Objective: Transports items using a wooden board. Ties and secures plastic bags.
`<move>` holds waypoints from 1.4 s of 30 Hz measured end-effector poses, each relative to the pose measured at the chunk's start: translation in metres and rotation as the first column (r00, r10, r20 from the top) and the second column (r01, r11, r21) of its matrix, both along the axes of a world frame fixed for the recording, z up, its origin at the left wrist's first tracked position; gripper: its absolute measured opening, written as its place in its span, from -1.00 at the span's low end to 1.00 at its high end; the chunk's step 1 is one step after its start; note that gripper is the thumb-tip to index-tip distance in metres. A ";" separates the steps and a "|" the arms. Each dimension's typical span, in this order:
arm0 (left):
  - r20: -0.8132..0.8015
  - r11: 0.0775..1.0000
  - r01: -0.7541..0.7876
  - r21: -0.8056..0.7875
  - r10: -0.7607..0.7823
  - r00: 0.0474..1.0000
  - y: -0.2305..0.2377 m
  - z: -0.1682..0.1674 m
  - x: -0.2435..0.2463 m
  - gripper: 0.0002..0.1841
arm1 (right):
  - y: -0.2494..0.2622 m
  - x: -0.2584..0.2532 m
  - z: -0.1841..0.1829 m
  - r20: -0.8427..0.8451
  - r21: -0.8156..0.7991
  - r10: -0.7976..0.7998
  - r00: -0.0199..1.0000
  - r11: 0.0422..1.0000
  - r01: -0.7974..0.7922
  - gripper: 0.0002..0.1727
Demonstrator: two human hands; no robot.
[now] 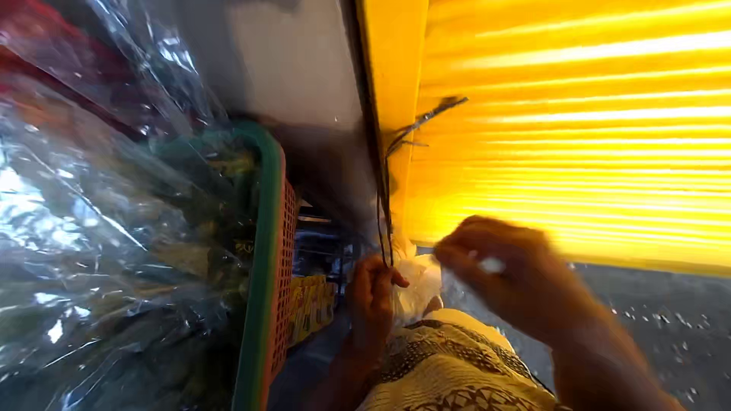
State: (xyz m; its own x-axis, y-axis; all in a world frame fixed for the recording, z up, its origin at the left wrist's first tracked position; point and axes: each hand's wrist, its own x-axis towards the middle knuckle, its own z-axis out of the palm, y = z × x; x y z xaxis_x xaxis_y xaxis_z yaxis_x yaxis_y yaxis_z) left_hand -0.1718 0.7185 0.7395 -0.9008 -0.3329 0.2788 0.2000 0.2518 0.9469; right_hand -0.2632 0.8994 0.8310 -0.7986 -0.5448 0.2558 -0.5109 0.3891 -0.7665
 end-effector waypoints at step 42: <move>-0.001 0.641 -0.346 0.686 0.476 0.879 -0.013 0.003 -0.035 -0.76 | -0.128 -0.080 -0.075 0.601 -0.728 0.615 0.511 0.685 0.033 -0.59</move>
State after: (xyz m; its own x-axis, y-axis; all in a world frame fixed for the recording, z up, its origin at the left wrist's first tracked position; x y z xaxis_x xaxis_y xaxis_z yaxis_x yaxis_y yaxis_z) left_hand -0.2064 0.7057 0.7428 -0.5855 -0.8103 -0.0240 0.3989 -0.3137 0.8617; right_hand -0.3432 0.7715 0.7557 -0.6456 -0.7636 0.0011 0.4103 -0.3481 -0.8429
